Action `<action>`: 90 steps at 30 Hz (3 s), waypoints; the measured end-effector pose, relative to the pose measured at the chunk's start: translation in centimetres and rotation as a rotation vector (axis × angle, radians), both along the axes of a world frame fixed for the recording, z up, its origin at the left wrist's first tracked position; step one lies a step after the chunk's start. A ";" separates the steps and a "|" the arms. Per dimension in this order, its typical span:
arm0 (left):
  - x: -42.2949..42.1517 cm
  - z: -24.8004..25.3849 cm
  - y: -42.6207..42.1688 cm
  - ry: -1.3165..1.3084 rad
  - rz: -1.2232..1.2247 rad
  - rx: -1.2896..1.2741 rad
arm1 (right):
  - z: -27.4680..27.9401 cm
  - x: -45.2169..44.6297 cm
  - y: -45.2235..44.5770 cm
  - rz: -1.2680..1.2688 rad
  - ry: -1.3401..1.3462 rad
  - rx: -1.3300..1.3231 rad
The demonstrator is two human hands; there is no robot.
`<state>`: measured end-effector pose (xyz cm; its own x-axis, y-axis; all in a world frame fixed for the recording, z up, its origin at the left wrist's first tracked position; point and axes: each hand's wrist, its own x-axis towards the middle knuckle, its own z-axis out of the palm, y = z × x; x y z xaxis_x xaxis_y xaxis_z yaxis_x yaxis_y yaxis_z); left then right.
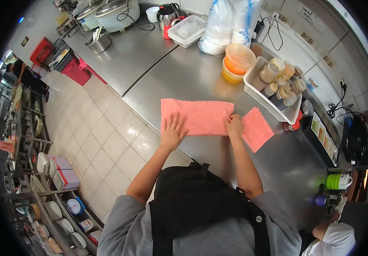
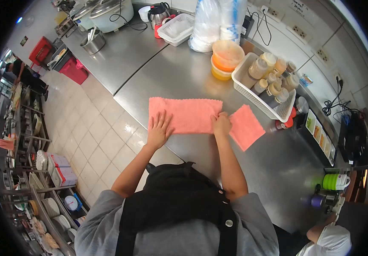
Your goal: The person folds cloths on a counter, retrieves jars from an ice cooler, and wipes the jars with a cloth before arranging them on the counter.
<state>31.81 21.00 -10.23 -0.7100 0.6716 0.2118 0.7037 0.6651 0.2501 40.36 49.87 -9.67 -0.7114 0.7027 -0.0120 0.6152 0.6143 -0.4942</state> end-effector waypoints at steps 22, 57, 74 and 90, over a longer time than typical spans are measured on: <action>-1.5 24.8 1.0 -1.040 -0.461 0.697 | 29.8 3.8 -5.7 0.799 0.286 -0.663; -2.7 10.4 3.6 -0.494 -0.087 0.256 | 10.1 -0.1 -0.7 0.549 0.271 -0.280; -0.5 -0.4 11.8 -0.041 -0.281 -0.035 | -2.2 9.5 4.5 -0.167 -0.143 0.482; -5.8 1.4 10.8 -0.086 -0.538 -0.125 | 2.2 3.3 3.8 0.271 0.524 -1.122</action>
